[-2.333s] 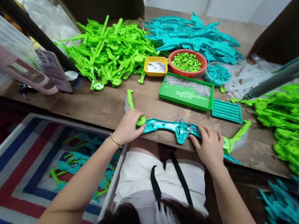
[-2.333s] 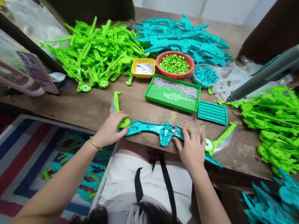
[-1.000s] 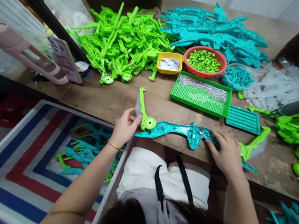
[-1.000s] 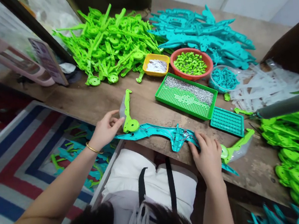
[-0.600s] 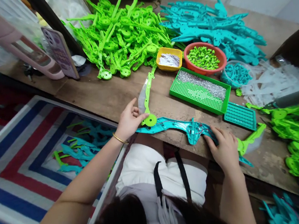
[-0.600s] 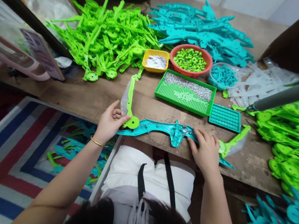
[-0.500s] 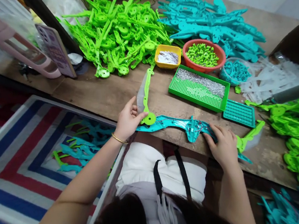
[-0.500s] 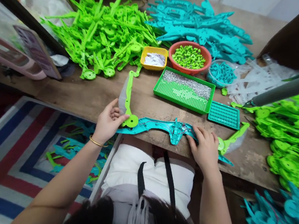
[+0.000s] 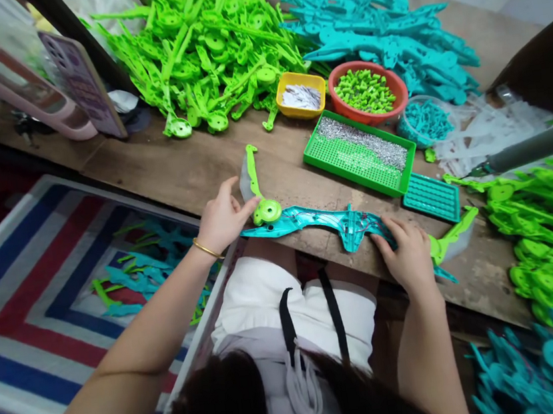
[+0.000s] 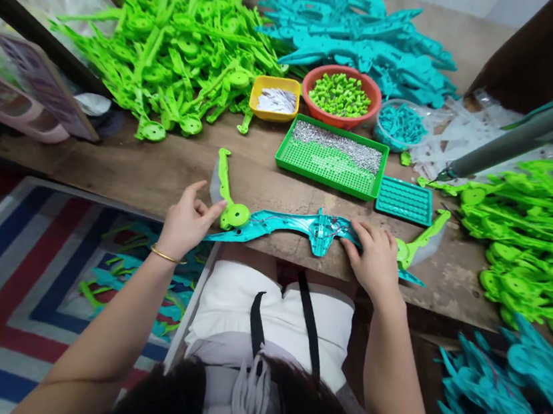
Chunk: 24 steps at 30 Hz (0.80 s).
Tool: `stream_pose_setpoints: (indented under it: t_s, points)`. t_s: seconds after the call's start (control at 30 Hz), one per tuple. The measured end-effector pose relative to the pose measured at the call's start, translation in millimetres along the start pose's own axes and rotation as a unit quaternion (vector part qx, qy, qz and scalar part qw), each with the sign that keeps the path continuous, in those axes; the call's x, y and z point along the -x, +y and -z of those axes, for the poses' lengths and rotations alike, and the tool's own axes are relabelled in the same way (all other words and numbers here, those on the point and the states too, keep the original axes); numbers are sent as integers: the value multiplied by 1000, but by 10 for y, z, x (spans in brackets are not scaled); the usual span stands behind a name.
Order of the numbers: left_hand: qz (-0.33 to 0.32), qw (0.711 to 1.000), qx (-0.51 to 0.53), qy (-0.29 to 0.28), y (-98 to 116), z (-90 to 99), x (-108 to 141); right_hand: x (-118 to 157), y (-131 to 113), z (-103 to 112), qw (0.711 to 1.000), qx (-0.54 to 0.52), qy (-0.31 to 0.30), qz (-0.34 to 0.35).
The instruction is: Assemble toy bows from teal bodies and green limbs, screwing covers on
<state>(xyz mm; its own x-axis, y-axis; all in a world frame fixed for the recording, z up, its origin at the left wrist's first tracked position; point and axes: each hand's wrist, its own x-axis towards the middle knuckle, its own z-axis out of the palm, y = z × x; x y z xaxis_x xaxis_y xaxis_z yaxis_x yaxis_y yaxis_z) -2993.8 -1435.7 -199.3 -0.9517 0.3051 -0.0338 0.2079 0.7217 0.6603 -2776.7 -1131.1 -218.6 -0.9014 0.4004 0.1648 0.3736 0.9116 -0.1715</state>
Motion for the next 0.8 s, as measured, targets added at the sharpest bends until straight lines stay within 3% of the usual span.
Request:
stream_pose_setpoints:
  t_s: [0.1,0.2,0.3,0.4,0.47,0.57,0.63,0.7,0.8]
  points:
    - [-1,998,11,58,-49,15,25,-9,57,58,1000,-5,-18,3]
    - [-4,995,19,95,-121,-20,8,-100,-16,248,998,-32,-37,32]
    - [-11,992,28,121,-188,-104,-46,-452,-247,511,993,-88,-29,77]
    - [-19,990,45,133,-232,-207,-97,-1178,-471,707,991,-105,12,87]
    - [-19,989,18,149,-252,-263,-100,-1827,-529,745,993,-102,34,42]
    - [-34,985,-34,167,-303,-329,-66,-2843,-512,660,996,-49,10,-70]
    - [-49,982,-43,178,-359,-374,-41,-3431,-505,556,995,-26,2,-95]
    - [-58,979,-44,191,-419,-422,-27,-3895,-527,458,993,-4,16,-114]
    - [-70,975,-41,209,-483,-483,-22,-4350,-567,360,987,30,53,-150]
